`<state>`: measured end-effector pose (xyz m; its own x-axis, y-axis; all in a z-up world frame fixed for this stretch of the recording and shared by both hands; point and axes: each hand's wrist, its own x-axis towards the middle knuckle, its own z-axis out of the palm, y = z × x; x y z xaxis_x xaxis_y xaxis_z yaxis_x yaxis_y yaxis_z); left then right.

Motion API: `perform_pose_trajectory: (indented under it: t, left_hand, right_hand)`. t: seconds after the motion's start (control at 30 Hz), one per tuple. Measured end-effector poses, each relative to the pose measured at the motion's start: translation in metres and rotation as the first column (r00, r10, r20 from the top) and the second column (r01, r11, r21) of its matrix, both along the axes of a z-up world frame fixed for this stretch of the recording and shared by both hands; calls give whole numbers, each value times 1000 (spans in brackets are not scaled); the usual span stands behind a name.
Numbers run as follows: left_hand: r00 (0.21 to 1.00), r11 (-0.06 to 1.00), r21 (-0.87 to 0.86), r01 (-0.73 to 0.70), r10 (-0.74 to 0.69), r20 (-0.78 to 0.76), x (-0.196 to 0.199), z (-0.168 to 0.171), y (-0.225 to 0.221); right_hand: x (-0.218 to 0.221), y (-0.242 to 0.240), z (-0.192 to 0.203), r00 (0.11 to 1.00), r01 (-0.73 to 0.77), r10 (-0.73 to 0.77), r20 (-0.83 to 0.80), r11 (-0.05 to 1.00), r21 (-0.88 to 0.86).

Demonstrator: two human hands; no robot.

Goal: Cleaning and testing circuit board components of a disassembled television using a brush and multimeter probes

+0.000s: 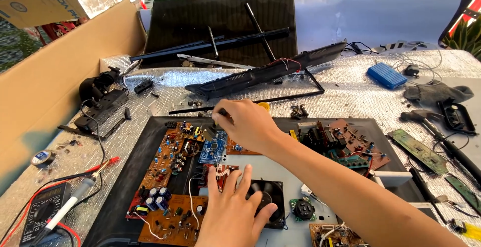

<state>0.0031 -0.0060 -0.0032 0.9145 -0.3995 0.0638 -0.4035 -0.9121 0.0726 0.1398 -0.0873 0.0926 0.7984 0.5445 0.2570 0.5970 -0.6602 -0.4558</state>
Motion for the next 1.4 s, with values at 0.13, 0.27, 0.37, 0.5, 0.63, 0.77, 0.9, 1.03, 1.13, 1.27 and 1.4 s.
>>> perform_pose_trajectory:
  t: [0.13, 0.27, 0.37, 0.5, 0.63, 0.77, 0.9, 1.03, 1.13, 1.27, 1.4]
  left_hand:
    - [988, 982, -146, 121, -104, 118, 0, -13, -2]
    - [978, 948, -249, 200, -176, 115, -6, 2, -2]
    - [986, 965, -209, 156, -166, -30, -6, 21, -1]
    - [980, 999, -28, 20, -25, -199, -7, 32, -1]
    - [999, 1000, -2, -17, 16, -42, -5, 2, -1]
    - [985, 981, -165, 105, -80, 152, -5, -6, 0]
    - [960, 955, -212, 207, -157, 231, -9, -3, -2]
    - [979, 969, -156, 192, -177, 104, -11, 7, -1]
    - [994, 992, -64, 111, -110, 22, -12, 6, -2]
    - [998, 999, -33, -10, 8, -63, -13, -3, -9]
    - [994, 995, 2, -96, 96, -44, -14, -21, -22]
  right_hand:
    - [7, 6, -9, 986, -30, 12, 167, 994, 105]
    - [11, 13, -19, 993, -17, 1, 115, 991, 136]
    - [11, 20, -24, 989, -54, 20, 145, 970, 235]
    - [-1, 35, -12, 993, -59, 66, -102, 996, 73]
    - [3, 43, -25, 992, -105, 82, 95, 960, 258]
    - [-9, 50, -18, 989, -136, 144, -31, 975, 174]
    - [-16, 50, -27, 947, -321, 321, 31, 930, 179]
    - [-31, 45, -23, 939, -344, 340, 52, 931, 120]
    - [-43, 41, -17, 912, -399, 408, -29, 903, 160]
    - [-58, 37, -14, 891, -453, 449, 69, 865, 217]
    - [-68, 36, -10, 876, -482, 464, 134, 822, 303]
